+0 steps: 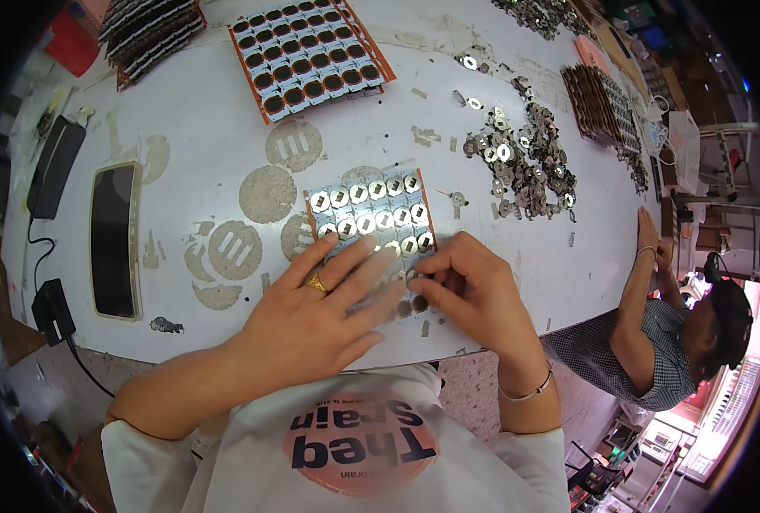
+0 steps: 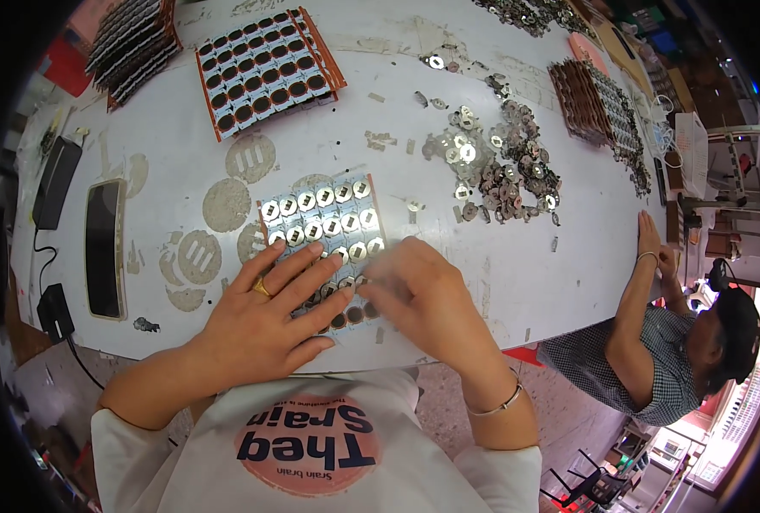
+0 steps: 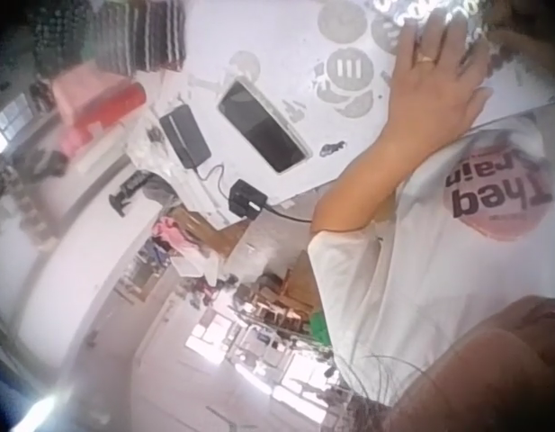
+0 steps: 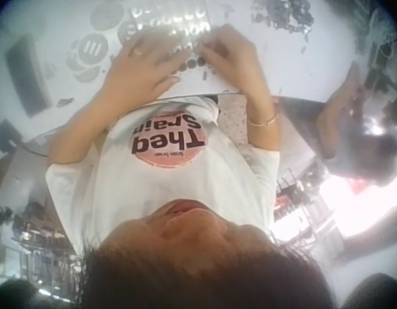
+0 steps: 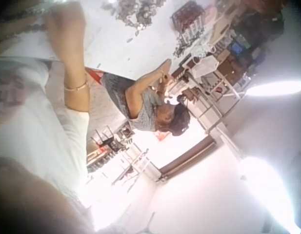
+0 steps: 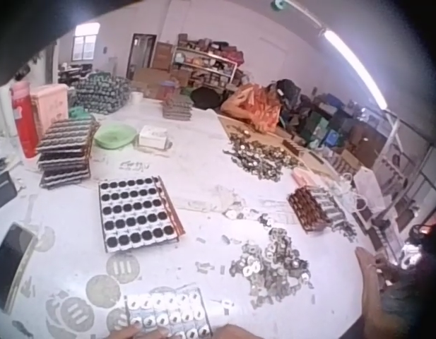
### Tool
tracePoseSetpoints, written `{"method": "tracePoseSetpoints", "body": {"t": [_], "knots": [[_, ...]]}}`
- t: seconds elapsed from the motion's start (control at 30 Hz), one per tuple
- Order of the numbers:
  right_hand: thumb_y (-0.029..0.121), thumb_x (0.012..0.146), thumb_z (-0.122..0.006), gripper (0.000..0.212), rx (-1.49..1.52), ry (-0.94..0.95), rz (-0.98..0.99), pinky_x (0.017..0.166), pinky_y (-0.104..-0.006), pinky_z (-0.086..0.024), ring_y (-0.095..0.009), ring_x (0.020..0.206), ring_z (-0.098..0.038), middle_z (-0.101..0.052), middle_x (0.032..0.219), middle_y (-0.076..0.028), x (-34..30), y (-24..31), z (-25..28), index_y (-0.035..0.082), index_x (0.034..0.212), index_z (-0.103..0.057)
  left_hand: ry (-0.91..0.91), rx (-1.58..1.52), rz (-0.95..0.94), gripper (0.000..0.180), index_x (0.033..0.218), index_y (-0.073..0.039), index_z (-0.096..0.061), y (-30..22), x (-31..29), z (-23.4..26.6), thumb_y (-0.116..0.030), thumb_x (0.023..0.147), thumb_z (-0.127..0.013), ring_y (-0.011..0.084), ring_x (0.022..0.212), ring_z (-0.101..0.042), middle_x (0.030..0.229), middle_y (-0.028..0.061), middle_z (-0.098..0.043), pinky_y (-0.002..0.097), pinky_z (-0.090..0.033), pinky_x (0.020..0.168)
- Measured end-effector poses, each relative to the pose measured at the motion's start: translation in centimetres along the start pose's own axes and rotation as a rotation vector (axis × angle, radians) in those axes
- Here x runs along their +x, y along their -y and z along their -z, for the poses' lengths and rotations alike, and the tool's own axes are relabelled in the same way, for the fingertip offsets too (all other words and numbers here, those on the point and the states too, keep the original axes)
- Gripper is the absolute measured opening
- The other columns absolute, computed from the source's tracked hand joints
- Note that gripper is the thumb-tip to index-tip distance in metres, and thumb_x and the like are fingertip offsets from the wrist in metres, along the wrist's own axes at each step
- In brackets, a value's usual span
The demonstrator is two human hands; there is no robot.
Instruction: The person places small metal pieces into circular slots on a component sheet by hand, replaces the sheet with another one, and places more metal pieces into its slots.
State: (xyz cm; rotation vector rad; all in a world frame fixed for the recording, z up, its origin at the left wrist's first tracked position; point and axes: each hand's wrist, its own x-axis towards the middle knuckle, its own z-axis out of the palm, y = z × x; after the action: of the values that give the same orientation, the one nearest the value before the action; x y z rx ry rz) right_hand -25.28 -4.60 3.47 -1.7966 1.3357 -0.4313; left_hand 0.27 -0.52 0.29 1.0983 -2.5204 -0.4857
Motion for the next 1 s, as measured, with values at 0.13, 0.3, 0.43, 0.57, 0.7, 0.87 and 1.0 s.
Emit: {"method": "tracePoseSetpoints", "body": {"t": [0.13, 0.3, 0.43, 0.57, 0.7, 0.87, 1.0], "knots": [[0.010, 0.089, -0.080, 0.018, -0.253, -0.064, 0.177, 0.071, -0.0429, -0.056, -0.031, 0.088, -0.066, -0.064, 0.094, -0.010, -0.4, 1.1, -0.4, 0.008, 0.105, -0.071, -0.011, 0.026, -0.007, 0.057, 0.138, -0.020, -0.069, -0.1, 0.0, -0.1, -0.037, 0.084, -0.082, 0.0290, 0.152, -0.044, 0.158, 0.0095, -0.053, 0.0543, -0.030, 0.126], [-0.001, 0.087, -0.079, 0.024, -0.406, -0.100, 0.303, 0.067, -0.0365, -0.055, -0.027, 0.079, -0.065, -0.065, 0.095, -0.011, 0.2, 1.2, 0.8, 0.003, 0.110, -0.071, -0.024, 0.019, -0.002, 0.059, 0.139, -0.020, -0.068, 0.0, -0.2, -0.1, -0.037, 0.085, -0.082, 0.0287, 0.151, -0.045, 0.158, 0.0089, -0.054, 0.0542, -0.031, 0.126], [0.002, 0.084, -0.073, 0.039, -0.683, -0.357, 0.399, 0.081, -0.0417, -0.058, -0.033, 0.095, -0.064, -0.067, 0.101, -0.010, 2.8, -0.3, 2.6, 0.007, 0.123, -0.069, -0.036, -0.052, -0.017, 0.062, 0.141, -0.019, -0.066, 0.2, -0.1, -0.1, -0.037, 0.085, -0.084, 0.0290, 0.150, -0.046, 0.157, 0.0089, -0.054, 0.0538, -0.032, 0.125], [-0.003, 0.084, -0.070, 0.044, -0.873, -0.317, 0.468, 0.081, -0.0404, -0.058, -0.031, 0.097, -0.065, -0.069, 0.105, -0.010, 3.8, -1.7, 2.0, 0.007, 0.127, -0.069, -0.031, -0.064, -0.008, 0.064, 0.143, -0.018, -0.065, 0.3, -0.1, -0.1, -0.037, 0.085, -0.084, 0.0293, 0.149, -0.047, 0.156, 0.0091, -0.055, 0.0539, -0.032, 0.125], [-0.007, 0.086, -0.069, 0.042, -0.705, -0.266, 0.450, 0.080, -0.0362, -0.058, -0.028, 0.094, -0.068, -0.072, 0.106, -0.010, 3.7, -1.6, 3.3, 0.003, 0.127, -0.069, -0.061, -0.068, -0.014, 0.066, 0.145, -0.016, -0.062, 0.2, -0.1, 0.3, -0.038, 0.087, -0.083, 0.0291, 0.148, -0.049, 0.154, 0.0094, -0.056, 0.0542, -0.033, 0.124], [-0.008, 0.094, -0.067, 0.031, 0.225, -0.063, 0.084, 0.085, -0.0284, -0.058, -0.014, 0.095, -0.071, -0.074, 0.106, -0.005, 1.3, -0.9, 2.8, -0.001, 0.124, -0.070, -0.209, -0.168, -0.010, 0.066, 0.143, -0.014, -0.061, 0.5, -0.1, -0.4, -0.035, 0.085, -0.087, 0.0291, 0.141, -0.056, 0.144, 0.0081, -0.062, 0.0538, -0.034, 0.121], [-0.015, 0.093, -0.068, 0.029, 0.580, 0.206, -0.001, 0.092, -0.0260, -0.055, -0.011, 0.102, -0.067, -0.071, 0.107, -0.005, -0.2, 1.2, 0.3, -0.004, 0.120, -0.070, -0.311, -0.226, 0.022, 0.038, 0.117, -0.014, -0.072, 0.9, 0.0, 0.0, -0.024, 0.085, -0.088, 0.0237, 0.115, -0.067, 0.112, 0.0030, -0.073, 0.0531, -0.035, 0.116]]}}
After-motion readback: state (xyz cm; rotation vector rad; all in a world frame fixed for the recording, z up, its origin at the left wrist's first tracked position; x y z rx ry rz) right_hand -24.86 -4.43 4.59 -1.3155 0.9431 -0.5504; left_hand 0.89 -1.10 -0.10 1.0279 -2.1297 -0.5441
